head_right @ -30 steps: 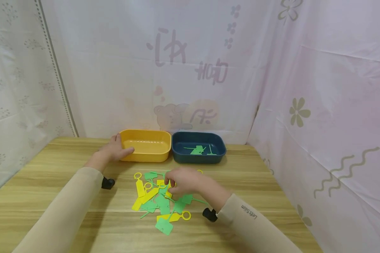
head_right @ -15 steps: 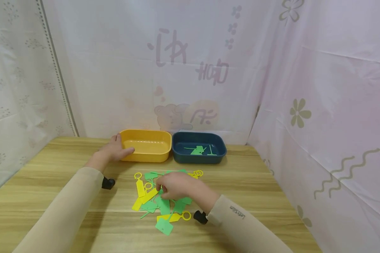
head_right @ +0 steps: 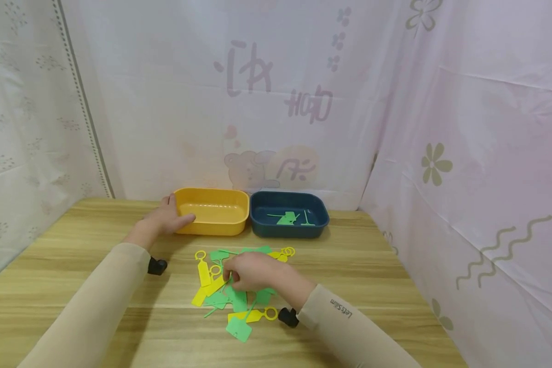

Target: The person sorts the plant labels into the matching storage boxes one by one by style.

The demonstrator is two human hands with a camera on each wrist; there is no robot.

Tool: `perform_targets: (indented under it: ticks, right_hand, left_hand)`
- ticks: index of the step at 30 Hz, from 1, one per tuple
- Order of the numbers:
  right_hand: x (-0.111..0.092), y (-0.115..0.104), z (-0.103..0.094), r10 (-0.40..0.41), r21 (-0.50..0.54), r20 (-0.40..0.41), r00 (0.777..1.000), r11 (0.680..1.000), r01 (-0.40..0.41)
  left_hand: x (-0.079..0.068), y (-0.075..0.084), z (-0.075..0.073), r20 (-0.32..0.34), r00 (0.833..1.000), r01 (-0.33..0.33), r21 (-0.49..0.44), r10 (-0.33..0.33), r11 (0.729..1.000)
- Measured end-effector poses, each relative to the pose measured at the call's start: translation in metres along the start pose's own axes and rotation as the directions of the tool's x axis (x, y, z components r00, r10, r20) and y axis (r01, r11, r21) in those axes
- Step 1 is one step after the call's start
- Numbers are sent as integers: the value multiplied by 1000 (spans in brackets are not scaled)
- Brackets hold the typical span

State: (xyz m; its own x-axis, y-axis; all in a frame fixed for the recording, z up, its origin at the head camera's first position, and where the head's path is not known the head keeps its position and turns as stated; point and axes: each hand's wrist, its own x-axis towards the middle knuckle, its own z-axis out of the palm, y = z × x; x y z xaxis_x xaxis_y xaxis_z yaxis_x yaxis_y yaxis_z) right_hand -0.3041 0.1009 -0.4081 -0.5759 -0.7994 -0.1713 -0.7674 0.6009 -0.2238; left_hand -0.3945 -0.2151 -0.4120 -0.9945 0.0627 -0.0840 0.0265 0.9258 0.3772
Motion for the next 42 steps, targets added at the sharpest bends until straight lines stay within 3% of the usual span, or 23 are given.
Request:
perform_targets:
  ticks: [8, 18, 28, 42]
  right_hand:
    - [-2, -1, -4, 12, 125, 17, 1000, 992, -14]
    - [-6, -1, -21, -29, 203, -5, 1000, 979, 30]
    - [-13, -2, -38, -61, 295, -60, 996, 953, 76]
    - [-17, 4, -51, -19, 362, -133, 991, 930, 67]
  left_hand:
    - [0, -1, 0, 2, 1000, -1, 3, 1, 1000]
    - [-2, 1, -2, 9, 1000, 3, 7, -3, 1000]
    - [-1, 0, -1, 13, 1000, 5, 3, -5, 1000]
    - [3, -2, 2, -3, 1000, 5, -2, -5, 1000]
